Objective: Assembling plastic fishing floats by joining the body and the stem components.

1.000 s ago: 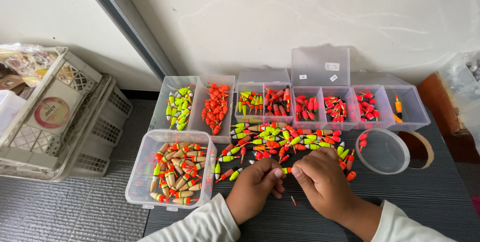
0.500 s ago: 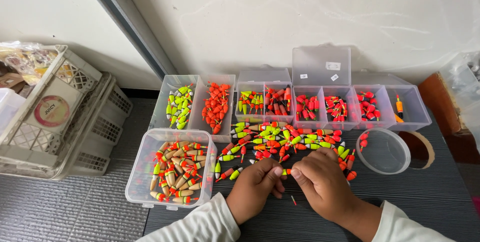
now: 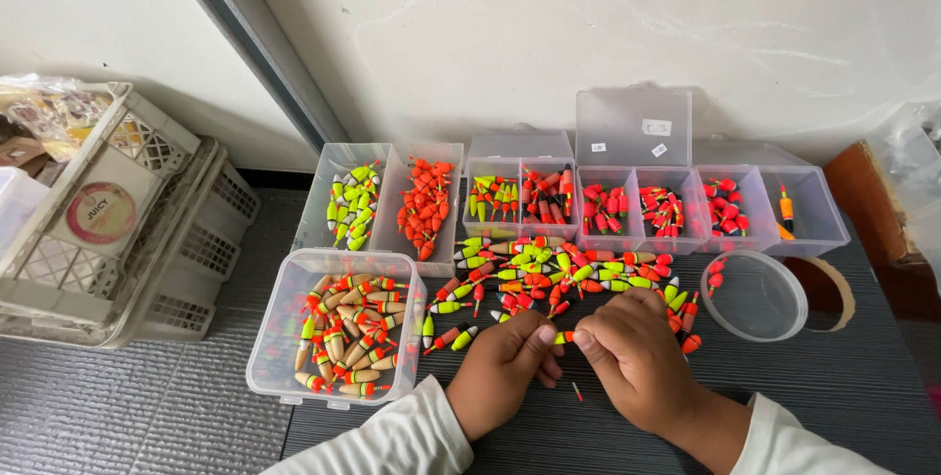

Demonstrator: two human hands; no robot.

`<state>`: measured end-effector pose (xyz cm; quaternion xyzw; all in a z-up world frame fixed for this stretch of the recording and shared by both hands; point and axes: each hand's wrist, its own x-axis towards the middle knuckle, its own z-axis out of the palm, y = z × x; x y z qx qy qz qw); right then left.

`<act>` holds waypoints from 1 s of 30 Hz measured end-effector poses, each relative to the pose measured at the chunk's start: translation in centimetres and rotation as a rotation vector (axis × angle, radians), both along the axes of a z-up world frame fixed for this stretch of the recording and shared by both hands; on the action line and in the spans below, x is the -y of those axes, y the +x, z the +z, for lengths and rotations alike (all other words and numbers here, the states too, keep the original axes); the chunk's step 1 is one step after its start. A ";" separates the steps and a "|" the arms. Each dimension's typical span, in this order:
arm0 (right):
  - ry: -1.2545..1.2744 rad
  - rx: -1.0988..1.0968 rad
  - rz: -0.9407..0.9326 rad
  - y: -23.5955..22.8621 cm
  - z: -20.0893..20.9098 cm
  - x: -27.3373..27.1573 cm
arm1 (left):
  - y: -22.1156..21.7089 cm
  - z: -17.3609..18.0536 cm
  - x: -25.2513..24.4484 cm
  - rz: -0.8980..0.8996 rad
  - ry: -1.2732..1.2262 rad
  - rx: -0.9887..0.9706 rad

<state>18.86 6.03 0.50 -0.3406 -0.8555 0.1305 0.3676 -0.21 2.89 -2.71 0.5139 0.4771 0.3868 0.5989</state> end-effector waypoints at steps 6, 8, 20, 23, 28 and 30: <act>-0.072 0.026 -0.008 0.1 -0.6 -0.1 | 0.3 0.8 0.2 0.041 -0.003 0.023; -0.093 0.042 -0.019 0.2 -0.8 -0.2 | 0.4 0.5 0.2 0.064 0.001 0.074; -0.001 0.270 -0.297 -4.6 6.4 -8.3 | 0.1 2.6 0.6 -0.099 0.101 -0.264; -0.025 0.460 -0.327 -6.1 6.8 -9.0 | 0.2 2.1 0.7 -0.091 0.100 -0.219; -0.078 0.780 -0.224 -5.9 2.8 -8.2 | 0.0 2.7 0.7 -0.129 0.144 -0.290; -0.083 0.899 -0.244 -5.6 1.0 -8.4 | 0.0 2.7 0.7 -0.132 0.153 -0.287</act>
